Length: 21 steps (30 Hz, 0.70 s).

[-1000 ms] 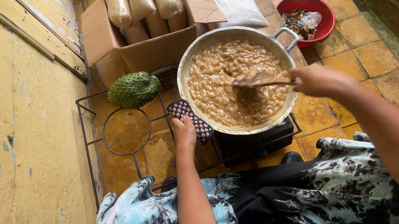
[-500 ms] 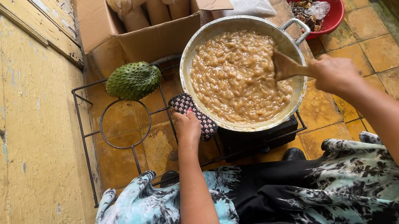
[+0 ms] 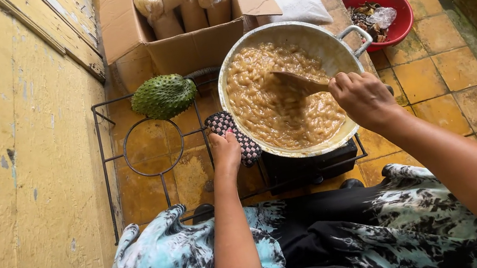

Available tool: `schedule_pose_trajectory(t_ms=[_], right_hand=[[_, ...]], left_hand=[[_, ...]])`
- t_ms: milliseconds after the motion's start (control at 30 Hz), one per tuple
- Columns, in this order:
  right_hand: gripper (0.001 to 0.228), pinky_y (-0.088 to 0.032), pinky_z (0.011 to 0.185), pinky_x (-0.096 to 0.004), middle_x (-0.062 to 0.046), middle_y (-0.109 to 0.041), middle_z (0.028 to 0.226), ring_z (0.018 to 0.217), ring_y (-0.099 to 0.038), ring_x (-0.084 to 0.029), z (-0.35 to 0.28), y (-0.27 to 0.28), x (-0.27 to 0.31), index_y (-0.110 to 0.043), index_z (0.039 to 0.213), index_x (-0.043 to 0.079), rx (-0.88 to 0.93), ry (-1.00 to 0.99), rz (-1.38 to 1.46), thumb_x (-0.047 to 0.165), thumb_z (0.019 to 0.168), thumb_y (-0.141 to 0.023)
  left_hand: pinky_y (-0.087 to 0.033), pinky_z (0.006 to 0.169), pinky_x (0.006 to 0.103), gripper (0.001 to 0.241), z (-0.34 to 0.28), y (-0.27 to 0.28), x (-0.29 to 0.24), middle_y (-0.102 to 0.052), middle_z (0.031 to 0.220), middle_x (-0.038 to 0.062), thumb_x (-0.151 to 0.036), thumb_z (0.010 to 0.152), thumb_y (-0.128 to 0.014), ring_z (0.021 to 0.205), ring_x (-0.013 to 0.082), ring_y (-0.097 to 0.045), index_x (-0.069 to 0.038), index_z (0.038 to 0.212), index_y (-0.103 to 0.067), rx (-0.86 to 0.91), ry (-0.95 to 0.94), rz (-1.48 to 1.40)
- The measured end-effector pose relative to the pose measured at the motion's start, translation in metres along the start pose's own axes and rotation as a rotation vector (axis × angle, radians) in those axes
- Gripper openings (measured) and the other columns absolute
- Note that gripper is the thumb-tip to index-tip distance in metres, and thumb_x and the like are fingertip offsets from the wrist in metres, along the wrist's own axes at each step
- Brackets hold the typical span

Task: Stirring a thick brown mixture in a large pot on a stove using a wooden spoon.

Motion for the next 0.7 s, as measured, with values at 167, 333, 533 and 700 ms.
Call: schedule_pose_trajectory(t_ms=[167, 333, 533, 700], right_hand=[[0.029, -0.048, 0.063, -0.030, -0.002, -0.065, 0.097, 0.081, -0.069, -0.019, 0.002, 0.030, -0.027, -0.067, 0.107, 0.017, 0.279, -0.166, 0.088, 0.010, 0.079, -0.066], [0.021, -0.046, 0.068, -0.032, 0.001, -0.061, 0.092, 0.081, -0.068, -0.018, -0.034, 0.022, -0.072, -0.066, 0.096, 0.024, 0.179, -0.285, -0.117, 0.020, 0.076, -0.066], [0.024, -0.056, 0.074, -0.041, -0.012, -0.070, 0.090, 0.080, -0.076, -0.029, -0.039, 0.041, -0.082, -0.078, 0.102, 0.011, 0.824, -0.532, 0.189, 0.018, 0.082, -0.067], [0.032, -0.055, 0.081, -0.049, -0.015, -0.075, 0.100, 0.096, -0.075, -0.036, -0.063, -0.052, -0.042, -0.077, 0.110, 0.010, 0.942, -0.628, 0.503, 0.030, 0.086, -0.071]], left_hand=[[-0.050, 0.097, 0.0562, 0.043, -0.006, 0.004, -0.007, -0.064, 0.119, 0.033, -0.039, 0.097, -0.045, 0.117, 0.0500, -0.061, -0.001, 0.118, -0.045, 0.001, 0.014, -0.044], [-0.048, 0.097, 0.0584, 0.043, 0.007, -0.004, 0.006, -0.063, 0.119, 0.035, -0.037, 0.097, -0.044, 0.117, 0.0521, -0.060, 0.001, 0.118, -0.046, 0.010, 0.017, -0.054], [-0.049, 0.098, 0.0566, 0.042, 0.012, -0.005, 0.007, -0.063, 0.120, 0.034, -0.036, 0.096, -0.045, 0.117, 0.0508, -0.060, 0.000, 0.118, -0.046, -0.015, 0.028, -0.054], [-0.051, 0.095, 0.0550, 0.040, 0.015, -0.011, 0.015, -0.066, 0.113, 0.031, -0.038, 0.097, -0.045, 0.113, 0.0486, -0.064, -0.002, 0.115, -0.046, -0.058, 0.010, 0.030]])
Point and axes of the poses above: each hand's wrist, its own z-axis towards the middle knuckle, its own y-axis out of the back of the hand, x = y × z, the point moved 6 cm from there along z, towards the middle knuckle
